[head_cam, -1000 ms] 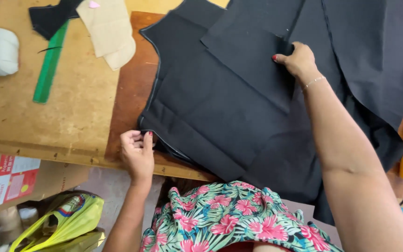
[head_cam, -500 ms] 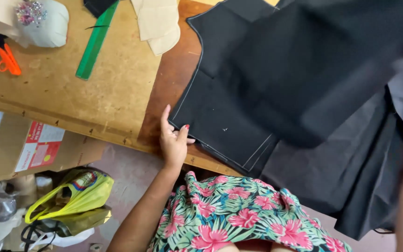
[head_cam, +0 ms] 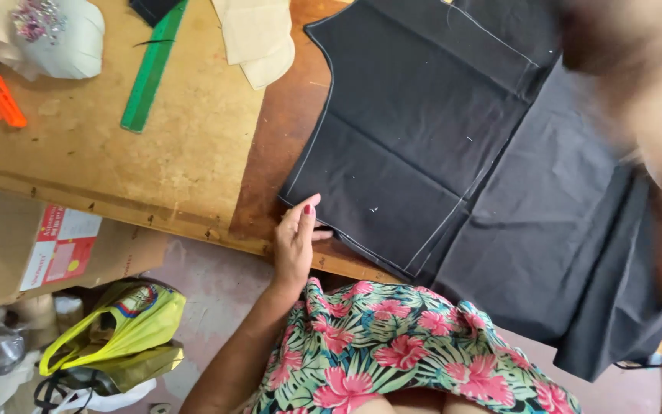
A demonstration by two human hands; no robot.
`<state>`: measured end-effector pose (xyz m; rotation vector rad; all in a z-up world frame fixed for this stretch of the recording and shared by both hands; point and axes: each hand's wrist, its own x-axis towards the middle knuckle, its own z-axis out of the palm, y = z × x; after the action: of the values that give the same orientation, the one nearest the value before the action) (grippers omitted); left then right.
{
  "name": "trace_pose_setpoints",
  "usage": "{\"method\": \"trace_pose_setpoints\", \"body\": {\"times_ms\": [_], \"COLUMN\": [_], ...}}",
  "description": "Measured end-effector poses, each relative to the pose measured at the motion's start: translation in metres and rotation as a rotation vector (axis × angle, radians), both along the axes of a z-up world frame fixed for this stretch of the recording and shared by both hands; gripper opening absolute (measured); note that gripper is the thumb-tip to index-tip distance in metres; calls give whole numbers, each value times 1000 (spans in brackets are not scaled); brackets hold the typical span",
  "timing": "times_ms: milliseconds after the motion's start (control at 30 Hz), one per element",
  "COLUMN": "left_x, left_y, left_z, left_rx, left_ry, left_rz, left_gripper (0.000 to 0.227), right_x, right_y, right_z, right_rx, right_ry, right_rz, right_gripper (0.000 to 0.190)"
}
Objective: The person uses an electric fabric cutter to cut a piece of black fabric along a marked pattern. They then place a paper pattern on the fabric, pin it in place, and use a ruler and chalk to trace the pattern onto the fabric.
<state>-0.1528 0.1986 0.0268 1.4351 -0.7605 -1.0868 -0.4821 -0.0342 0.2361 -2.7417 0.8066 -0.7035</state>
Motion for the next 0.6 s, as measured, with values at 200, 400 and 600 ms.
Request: {"method": "trace_pose_setpoints", "body": {"times_ms": [200,400,600], "left_x": [-17,-37,-58], "left_y": [13,-13,-63], "left_z": [-56,-28,16], "left_rx": [-142,-12,193], "left_ry": [-45,-210,-509], "left_rz": [43,130,-122], "left_gripper": [51,102,85], "right_x": [97,62,-12], "right_y": [141,190,201], "right_z": [-152,-171,-159], "right_rx": [-82,250,494], "right_ry": [62,-22,52], "right_rz": [126,62,-291], "right_gripper": [35,33,24]}}
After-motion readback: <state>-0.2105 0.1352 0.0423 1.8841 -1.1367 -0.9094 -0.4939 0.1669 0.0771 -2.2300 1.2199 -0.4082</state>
